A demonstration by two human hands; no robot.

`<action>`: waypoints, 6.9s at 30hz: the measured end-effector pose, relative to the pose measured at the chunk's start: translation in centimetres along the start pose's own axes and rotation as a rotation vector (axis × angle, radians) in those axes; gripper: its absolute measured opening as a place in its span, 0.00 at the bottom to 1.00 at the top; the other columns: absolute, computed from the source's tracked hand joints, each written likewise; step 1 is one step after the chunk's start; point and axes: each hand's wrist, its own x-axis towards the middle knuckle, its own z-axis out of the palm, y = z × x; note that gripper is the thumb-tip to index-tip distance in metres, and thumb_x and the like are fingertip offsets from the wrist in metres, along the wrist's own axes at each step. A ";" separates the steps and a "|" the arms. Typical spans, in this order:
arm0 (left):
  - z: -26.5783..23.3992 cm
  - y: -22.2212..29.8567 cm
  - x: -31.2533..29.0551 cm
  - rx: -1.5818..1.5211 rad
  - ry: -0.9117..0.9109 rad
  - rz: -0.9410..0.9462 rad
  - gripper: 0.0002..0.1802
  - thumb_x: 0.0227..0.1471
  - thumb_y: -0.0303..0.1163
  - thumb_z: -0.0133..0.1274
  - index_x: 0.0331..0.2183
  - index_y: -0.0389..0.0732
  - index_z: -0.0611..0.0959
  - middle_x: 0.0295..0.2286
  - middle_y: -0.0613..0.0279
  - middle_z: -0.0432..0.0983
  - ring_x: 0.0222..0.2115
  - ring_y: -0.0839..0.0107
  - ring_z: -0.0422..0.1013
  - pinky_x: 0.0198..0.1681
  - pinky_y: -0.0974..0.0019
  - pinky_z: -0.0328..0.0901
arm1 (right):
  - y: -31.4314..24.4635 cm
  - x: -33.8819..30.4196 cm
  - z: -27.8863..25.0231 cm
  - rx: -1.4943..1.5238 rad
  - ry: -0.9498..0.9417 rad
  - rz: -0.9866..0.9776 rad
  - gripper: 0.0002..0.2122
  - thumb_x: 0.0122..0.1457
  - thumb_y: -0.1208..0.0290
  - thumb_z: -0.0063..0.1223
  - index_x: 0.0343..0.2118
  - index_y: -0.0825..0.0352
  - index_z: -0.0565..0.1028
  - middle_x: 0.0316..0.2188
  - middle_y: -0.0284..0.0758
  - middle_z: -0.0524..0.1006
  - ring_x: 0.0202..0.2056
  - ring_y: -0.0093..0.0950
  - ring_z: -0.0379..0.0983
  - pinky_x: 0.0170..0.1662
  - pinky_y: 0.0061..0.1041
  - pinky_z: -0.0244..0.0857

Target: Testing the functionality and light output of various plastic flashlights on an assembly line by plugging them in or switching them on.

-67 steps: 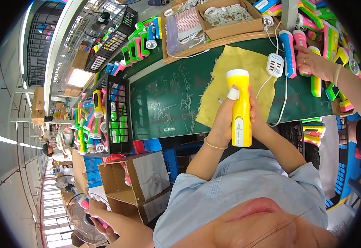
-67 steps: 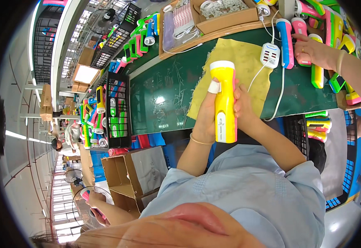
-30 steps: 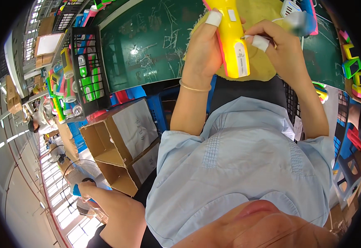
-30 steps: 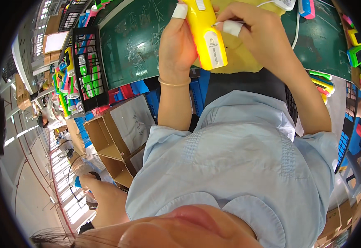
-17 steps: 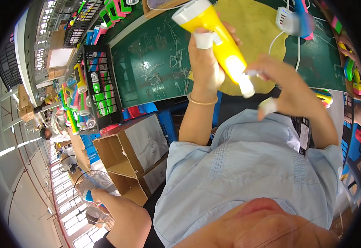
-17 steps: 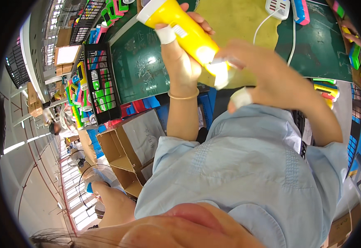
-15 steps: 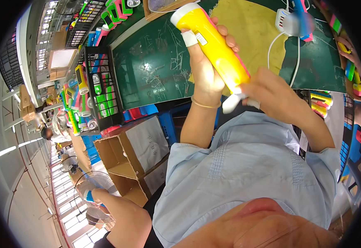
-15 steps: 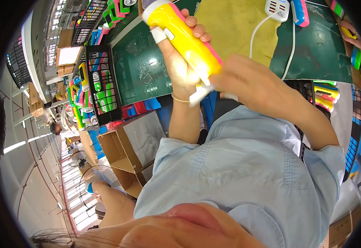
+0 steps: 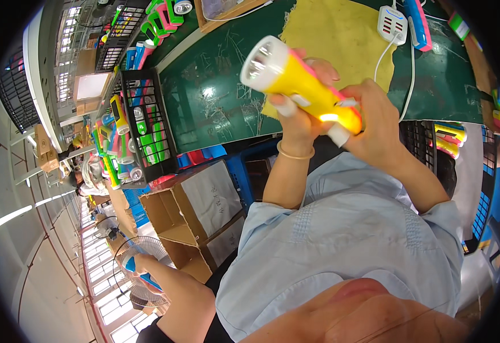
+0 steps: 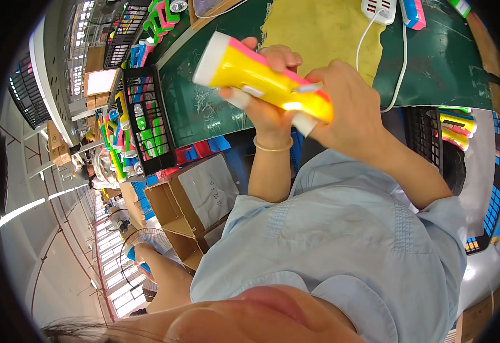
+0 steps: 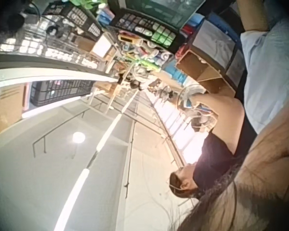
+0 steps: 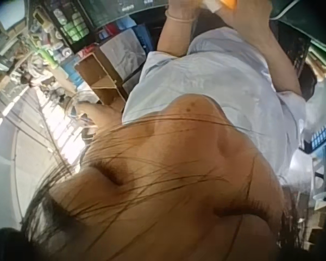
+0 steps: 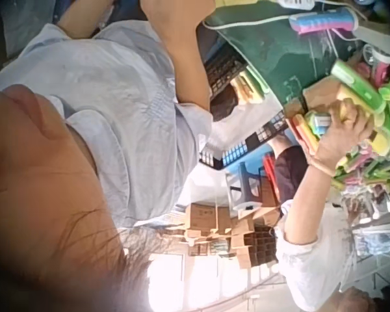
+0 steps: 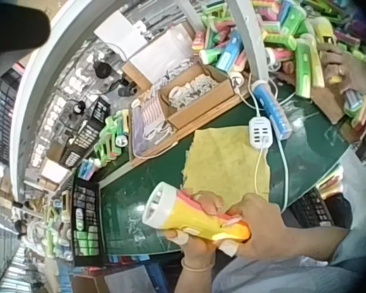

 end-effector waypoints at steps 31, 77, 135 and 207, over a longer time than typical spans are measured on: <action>0.8 0.7 0.1 0.253 0.241 -0.506 0.13 0.48 0.30 0.49 0.35 0.39 0.64 0.25 0.61 0.68 0.20 0.70 0.69 0.21 0.68 0.67 | 2.6 -0.1 -3.6 0.484 -0.244 0.456 0.13 0.59 0.66 0.40 0.24 0.69 0.68 0.20 0.28 0.67 0.26 0.17 0.61 0.31 0.16 0.54; 1.3 -0.2 -1.3 0.935 0.196 -0.429 0.26 0.37 0.23 0.57 0.39 0.35 0.62 0.31 0.61 0.65 0.29 0.75 0.65 0.32 0.72 0.63 | 3.2 2.8 0.1 -0.194 -0.189 0.045 0.06 0.51 0.73 0.45 0.22 0.70 0.69 0.17 0.43 0.70 0.20 0.41 0.68 0.23 0.34 0.60; 1.1 -1.0 -1.7 1.015 -0.025 -0.152 0.27 0.40 0.25 0.54 0.42 0.34 0.60 0.31 0.54 0.65 0.32 0.65 0.65 0.36 0.65 0.62 | 0.1 3.0 -4.3 -0.026 -0.257 0.121 0.06 0.51 0.73 0.46 0.24 0.69 0.72 0.14 0.41 0.68 0.17 0.36 0.65 0.21 0.28 0.58; -13.0 7.9 -1.7 2.038 0.544 0.180 0.21 0.39 0.32 0.53 0.39 0.37 0.72 0.36 0.44 0.63 0.40 0.49 0.57 0.46 0.53 0.52 | 21.1 -0.8 -21.3 -1.238 0.393 0.643 0.35 0.42 0.43 0.53 0.39 0.77 0.67 0.36 0.56 0.71 0.39 0.50 0.69 0.43 0.41 0.62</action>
